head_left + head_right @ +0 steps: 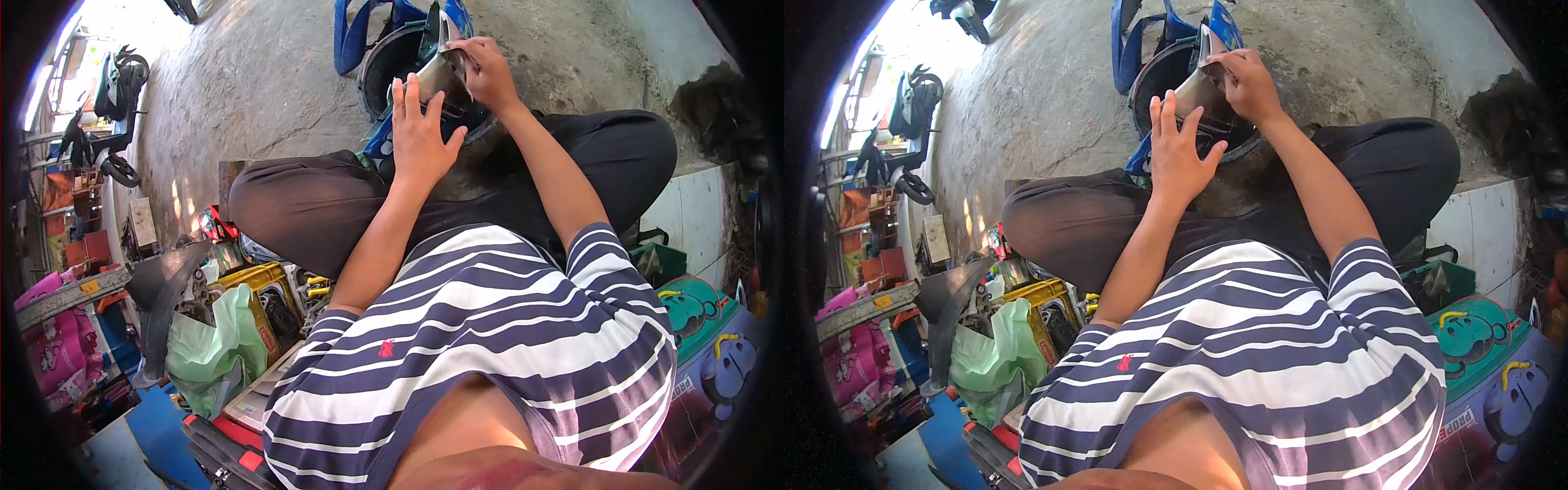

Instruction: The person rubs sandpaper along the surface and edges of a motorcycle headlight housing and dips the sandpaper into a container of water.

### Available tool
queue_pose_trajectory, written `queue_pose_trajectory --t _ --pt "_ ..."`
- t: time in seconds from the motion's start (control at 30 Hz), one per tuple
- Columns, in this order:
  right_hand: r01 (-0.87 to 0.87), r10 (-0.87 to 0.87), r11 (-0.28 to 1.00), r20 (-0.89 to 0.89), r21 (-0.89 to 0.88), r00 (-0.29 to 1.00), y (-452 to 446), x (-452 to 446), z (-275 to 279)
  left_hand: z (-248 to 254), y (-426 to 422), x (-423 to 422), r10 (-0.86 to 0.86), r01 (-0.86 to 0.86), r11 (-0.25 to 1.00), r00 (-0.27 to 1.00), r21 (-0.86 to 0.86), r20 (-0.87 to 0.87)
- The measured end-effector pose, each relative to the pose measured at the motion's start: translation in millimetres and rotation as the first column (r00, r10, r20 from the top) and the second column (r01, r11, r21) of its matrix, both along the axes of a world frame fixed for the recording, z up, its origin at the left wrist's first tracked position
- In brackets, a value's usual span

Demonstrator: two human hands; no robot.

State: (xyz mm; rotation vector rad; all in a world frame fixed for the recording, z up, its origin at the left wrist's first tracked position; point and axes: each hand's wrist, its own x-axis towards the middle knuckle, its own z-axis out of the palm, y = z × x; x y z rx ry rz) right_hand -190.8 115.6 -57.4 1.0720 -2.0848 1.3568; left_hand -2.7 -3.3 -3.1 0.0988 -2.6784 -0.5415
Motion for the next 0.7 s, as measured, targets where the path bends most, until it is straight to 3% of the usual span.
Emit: queue_pose_trajectory --t 0.17,0.27,0.37,0.47,0.5,0.6,0.7 --pt "-0.081 0.081 0.997 0.03 0.005 0.996 0 14 8 -1 1 0 0.003 -0.003 1.0 1.0 0.0 0.004" --pt "0.032 -0.033 0.999 0.053 0.022 0.998 3 -6 -7 -1 0 0 -0.005 0.005 1.0 1.0 0.001 0.014" --pt "-0.057 0.058 0.998 -0.023 0.036 0.998 0 7 7 -2 -1 0 -0.001 0.001 1.0 1.0 0.002 0.007" --pt "-0.055 0.055 0.998 0.051 0.001 0.997 1 4 -1 0 1 1 -0.01 0.01 1.0 1.0 0.009 0.009" --pt "0.036 -0.037 0.999 0.04 0.009 0.999 3 4 3 0 0 0 -0.013 0.013 1.0 1.0 0.013 0.009" --pt "0.01 -0.01 0.999 -0.006 0.033 1.0 1 2 5 1 -1 1 -0.013 0.012 1.0 1.0 0.016 0.013" --pt "-0.155 0.155 0.988 0.0 0.002 0.988 -2 17 13 0 0 1 -0.018 0.018 1.0 1.0 0.009 0.01"
